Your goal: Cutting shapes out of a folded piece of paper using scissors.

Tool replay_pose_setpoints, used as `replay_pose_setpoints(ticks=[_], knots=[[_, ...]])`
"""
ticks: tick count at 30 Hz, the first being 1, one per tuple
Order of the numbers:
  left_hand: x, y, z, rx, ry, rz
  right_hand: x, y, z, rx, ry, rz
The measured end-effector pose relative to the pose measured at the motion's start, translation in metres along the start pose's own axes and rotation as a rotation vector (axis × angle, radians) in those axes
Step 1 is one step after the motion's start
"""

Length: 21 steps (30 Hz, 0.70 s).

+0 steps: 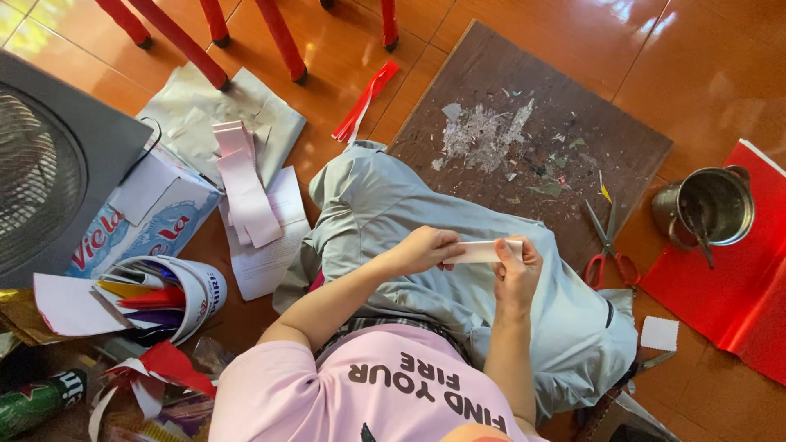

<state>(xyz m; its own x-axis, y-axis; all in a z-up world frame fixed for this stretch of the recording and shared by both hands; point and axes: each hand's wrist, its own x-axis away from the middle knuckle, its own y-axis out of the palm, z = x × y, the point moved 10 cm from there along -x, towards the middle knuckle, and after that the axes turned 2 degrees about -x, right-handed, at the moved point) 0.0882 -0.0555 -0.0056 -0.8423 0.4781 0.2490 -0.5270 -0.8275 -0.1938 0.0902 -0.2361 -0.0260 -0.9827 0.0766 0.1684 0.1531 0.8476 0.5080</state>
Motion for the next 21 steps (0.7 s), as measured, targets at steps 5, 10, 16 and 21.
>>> replay_pose_setpoints(ticks=[5,10,16,21], knots=[[-0.004,0.0,-0.007,-0.02,0.019,0.028,0.0,-0.002,-0.009,-0.012,-0.003,0.068],[-0.002,-0.006,-0.005,-0.103,0.078,0.046,-0.001,-0.011,-0.006,-0.01,-0.011,0.115],[0.005,-0.01,-0.002,-0.056,0.024,0.071,0.001,-0.001,-0.011,-0.004,-0.05,0.056],[-0.001,-0.014,-0.017,-0.29,0.151,0.224,0.003,-0.003,-0.013,0.022,-0.067,0.043]])
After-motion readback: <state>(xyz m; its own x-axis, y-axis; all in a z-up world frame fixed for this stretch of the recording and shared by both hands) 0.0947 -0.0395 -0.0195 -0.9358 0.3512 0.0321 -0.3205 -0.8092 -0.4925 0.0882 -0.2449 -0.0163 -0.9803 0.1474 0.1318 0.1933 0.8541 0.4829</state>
